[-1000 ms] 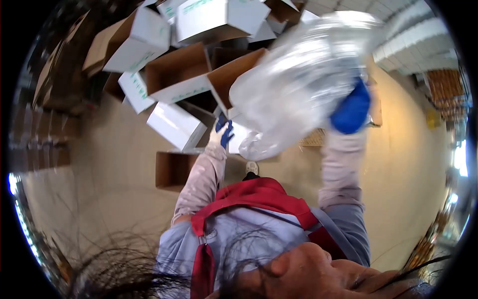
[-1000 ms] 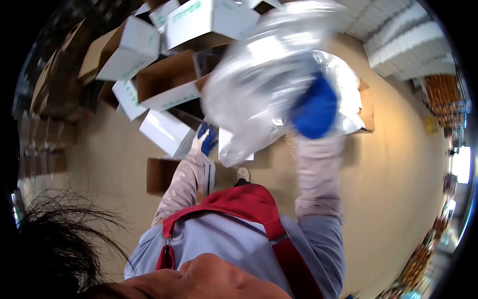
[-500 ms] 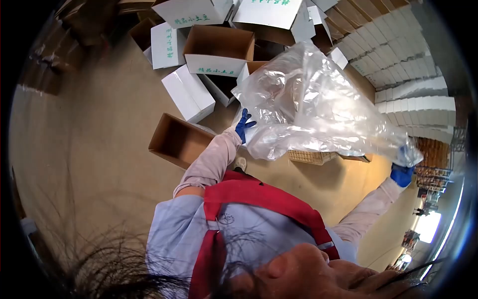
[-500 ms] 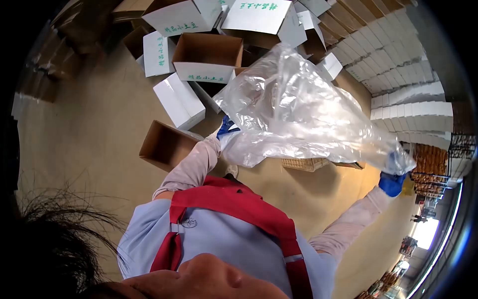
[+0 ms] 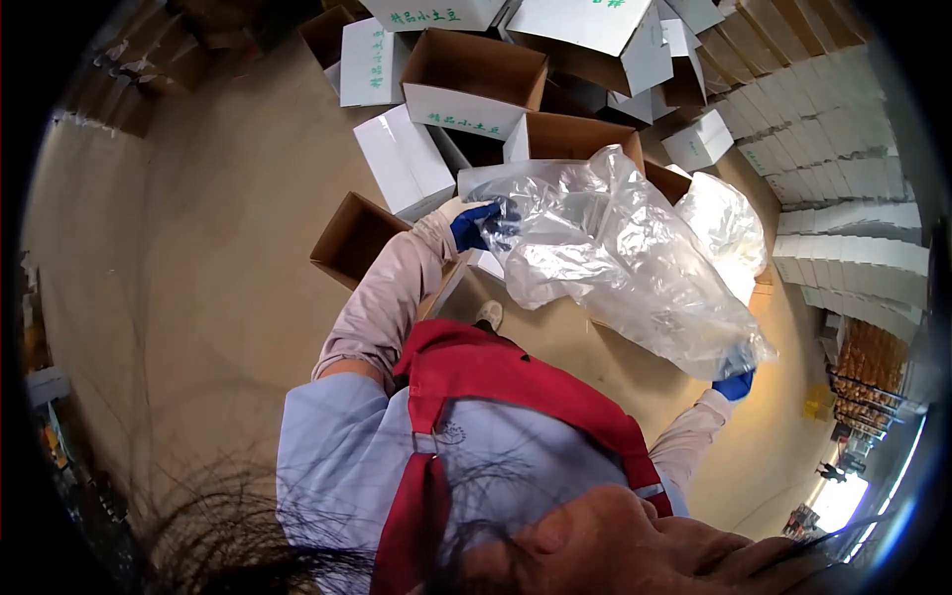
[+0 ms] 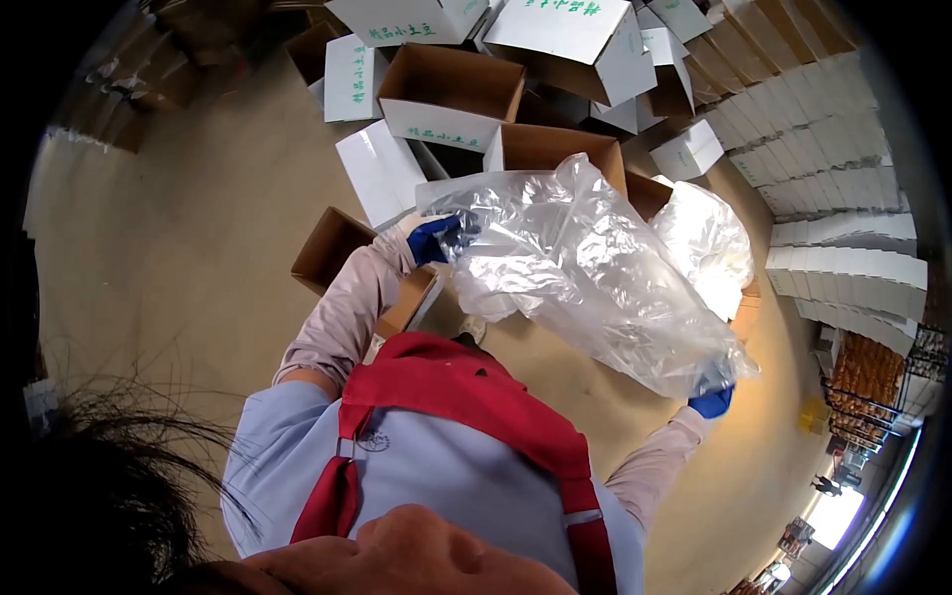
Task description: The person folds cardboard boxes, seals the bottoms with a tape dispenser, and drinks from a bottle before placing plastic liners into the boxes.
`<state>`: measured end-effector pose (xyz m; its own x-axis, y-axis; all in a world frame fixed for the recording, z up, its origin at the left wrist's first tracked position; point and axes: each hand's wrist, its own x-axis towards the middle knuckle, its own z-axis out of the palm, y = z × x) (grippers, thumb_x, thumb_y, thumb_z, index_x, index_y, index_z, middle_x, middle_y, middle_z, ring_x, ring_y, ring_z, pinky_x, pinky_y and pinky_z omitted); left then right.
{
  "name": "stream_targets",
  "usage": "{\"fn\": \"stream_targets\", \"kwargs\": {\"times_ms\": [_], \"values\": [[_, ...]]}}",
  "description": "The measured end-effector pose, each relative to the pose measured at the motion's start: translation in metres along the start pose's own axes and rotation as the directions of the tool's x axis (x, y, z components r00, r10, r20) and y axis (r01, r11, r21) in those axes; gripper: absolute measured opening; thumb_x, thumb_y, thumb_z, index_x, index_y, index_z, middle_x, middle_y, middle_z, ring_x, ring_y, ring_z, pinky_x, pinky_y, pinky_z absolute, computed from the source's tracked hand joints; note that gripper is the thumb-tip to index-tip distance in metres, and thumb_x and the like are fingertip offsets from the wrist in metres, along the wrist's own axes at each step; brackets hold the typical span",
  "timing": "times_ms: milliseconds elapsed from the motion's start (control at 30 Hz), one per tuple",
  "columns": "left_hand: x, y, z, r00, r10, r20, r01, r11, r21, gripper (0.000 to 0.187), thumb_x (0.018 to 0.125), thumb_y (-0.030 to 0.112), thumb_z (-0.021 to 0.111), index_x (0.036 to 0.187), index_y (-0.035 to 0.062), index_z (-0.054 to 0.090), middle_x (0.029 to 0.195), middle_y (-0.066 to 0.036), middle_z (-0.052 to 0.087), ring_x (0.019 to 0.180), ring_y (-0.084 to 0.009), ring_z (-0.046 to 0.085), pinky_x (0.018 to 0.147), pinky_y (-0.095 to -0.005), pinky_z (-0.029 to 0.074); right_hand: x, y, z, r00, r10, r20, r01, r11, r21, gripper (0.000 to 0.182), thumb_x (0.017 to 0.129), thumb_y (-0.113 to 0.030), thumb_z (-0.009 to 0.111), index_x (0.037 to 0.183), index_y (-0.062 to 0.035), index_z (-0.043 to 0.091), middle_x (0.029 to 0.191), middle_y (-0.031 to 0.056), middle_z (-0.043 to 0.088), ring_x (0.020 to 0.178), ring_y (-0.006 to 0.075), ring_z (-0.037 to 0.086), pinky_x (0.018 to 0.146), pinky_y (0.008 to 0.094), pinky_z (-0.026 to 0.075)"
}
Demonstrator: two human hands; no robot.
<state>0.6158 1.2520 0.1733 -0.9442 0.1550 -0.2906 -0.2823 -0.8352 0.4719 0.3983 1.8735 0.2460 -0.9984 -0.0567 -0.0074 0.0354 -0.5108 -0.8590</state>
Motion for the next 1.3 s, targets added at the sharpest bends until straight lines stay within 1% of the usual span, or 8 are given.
{"fn": "stream_targets", "kwargs": {"times_ms": [133, 267, 467, 667, 900, 1000, 1133, 1300], "values": [[-0.012, 0.033, 0.020, 0.996, 0.042, -0.076, -0.017, 0.955, 0.298, 0.037, 0.087, 0.023, 0.056, 0.118, 0.0033, 0.052, 0.107, -0.009, 0.060, 0.095, -0.0198, 0.059, 0.078, -0.0357, 0.050, 0.010, 0.014, 0.044, 0.951, -0.093, -0.295, -0.256, 0.295, -0.920, 0.045, 0.084, -0.025, 0.056, 0.119, 0.0014, 0.048, 0.114, 0.0126, 0.053, 0.100, 0.0248, 0.053, 0.085, 0.0347, 0.043], [0.015, 0.048, -0.006, 0.973, 0.041, 0.226, -0.227, 0.328, 0.917, 0.036, 0.087, 0.022, 0.055, 0.116, 0.0014, 0.053, 0.100, -0.010, 0.062, 0.092, -0.0191, 0.059, 0.079, -0.0318, 0.047, -0.010, 0.064, 0.267, 0.958, 0.124, 0.260, 0.053, 0.811, -0.583, 0.059, 0.085, -0.010, 0.056, 0.137, -0.0031, 0.028, 0.135, 0.0131, 0.036, 0.118, 0.0225, 0.043, 0.096, 0.0300, 0.039], [-0.028, 0.083, 0.091, 0.973, -0.136, 0.186, -0.209, -0.178, 0.962, 0.030, 0.087, 0.023, 0.054, 0.109, 0.0030, 0.056, 0.094, -0.015, 0.063, 0.084, -0.0265, 0.059, 0.078, -0.0341, 0.044, -0.045, 0.187, 0.467, -0.078, 0.251, 0.965, 0.854, 0.517, -0.066, 0.051, 0.070, -0.019, 0.068, 0.116, -0.0055, 0.053, 0.124, 0.0170, 0.048, 0.111, 0.0322, 0.048, 0.094, 0.0387, 0.037], [-0.098, 0.090, 0.049, 0.927, 0.334, -0.168, 0.116, 0.172, 0.978, 0.023, 0.077, 0.016, 0.065, 0.096, 0.0024, 0.063, 0.073, -0.004, 0.064, 0.063, -0.0113, 0.057, 0.061, -0.0266, 0.047, -0.082, 0.234, 0.483, 0.569, 0.336, 0.750, 0.317, 0.753, -0.577, 0.024, 0.077, -0.012, 0.061, 0.096, 0.0020, 0.061, 0.082, 0.0111, 0.064, 0.077, 0.0161, 0.061, 0.072, 0.0270, 0.047], [-0.135, 0.042, -0.033, 0.913, 0.394, -0.103, -0.147, 0.555, 0.818, 0.023, 0.079, 0.014, 0.062, 0.097, 0.0006, 0.064, 0.078, -0.004, 0.065, 0.068, -0.0109, 0.057, 0.066, -0.0271, 0.048, -0.096, 0.260, 0.530, 0.274, 0.555, 0.785, 0.500, 0.616, -0.609, 0.028, 0.083, -0.023, 0.057, 0.095, 0.0020, 0.060, 0.079, 0.0090, 0.064, 0.074, 0.0135, 0.060, 0.070, 0.0237, 0.046], [-0.147, 0.032, -0.038, 0.914, 0.364, -0.179, -0.153, 0.719, 0.678, 0.024, 0.080, 0.015, 0.061, 0.097, -0.0020, 0.064, 0.079, -0.005, 0.065, 0.071, -0.0114, 0.057, 0.068, -0.0269, 0.047, -0.128, 0.257, 0.540, 0.376, 0.084, 0.923, 0.846, 0.374, -0.379, 0.024, 0.084, -0.019, 0.057, 0.098, 0.0011, 0.059, 0.077, 0.0086, 0.064, 0.076, 0.0145, 0.061, 0.070, 0.0243, 0.047], [-0.163, 0.031, -0.049, 0.774, 0.501, -0.386, -0.216, 0.783, 0.584, 0.021, 0.072, 0.010, 0.071, 0.087, -0.0020, 0.064, 0.076, -0.004, 0.064, 0.066, -0.0099, 0.056, 0.064, -0.0253, 0.048, -0.166, 0.215, 0.511, 0.525, 0.546, 0.653, 0.145, 0.698, -0.701, 0.021, 0.086, -0.009, 0.055, 0.103, 0.0017, 0.057, 0.084, 0.0092, 0.065, 0.075, 0.0120, 0.061, 0.068, 0.0234, 0.048], [-0.159, 0.022, -0.025, 0.731, 0.543, -0.413, -0.203, 0.751, 0.628, 0.031, 0.065, 0.005, 0.076, 0.091, -0.0025, 0.060, 0.078, -0.003, 0.062, 0.067, -0.0091, 0.057, 0.066, -0.0242, 0.050, -0.207, 0.282, 0.480, 0.417, 0.599, 0.684, 0.087, 0.723, -0.686, 0.022, 0.086, -0.011, 0.054, 0.105, 0.0012, 0.056, 0.095, 0.0087, 0.061, 0.085, 0.0126, 0.057, 0.075, 0.0248, 0.046]]}}
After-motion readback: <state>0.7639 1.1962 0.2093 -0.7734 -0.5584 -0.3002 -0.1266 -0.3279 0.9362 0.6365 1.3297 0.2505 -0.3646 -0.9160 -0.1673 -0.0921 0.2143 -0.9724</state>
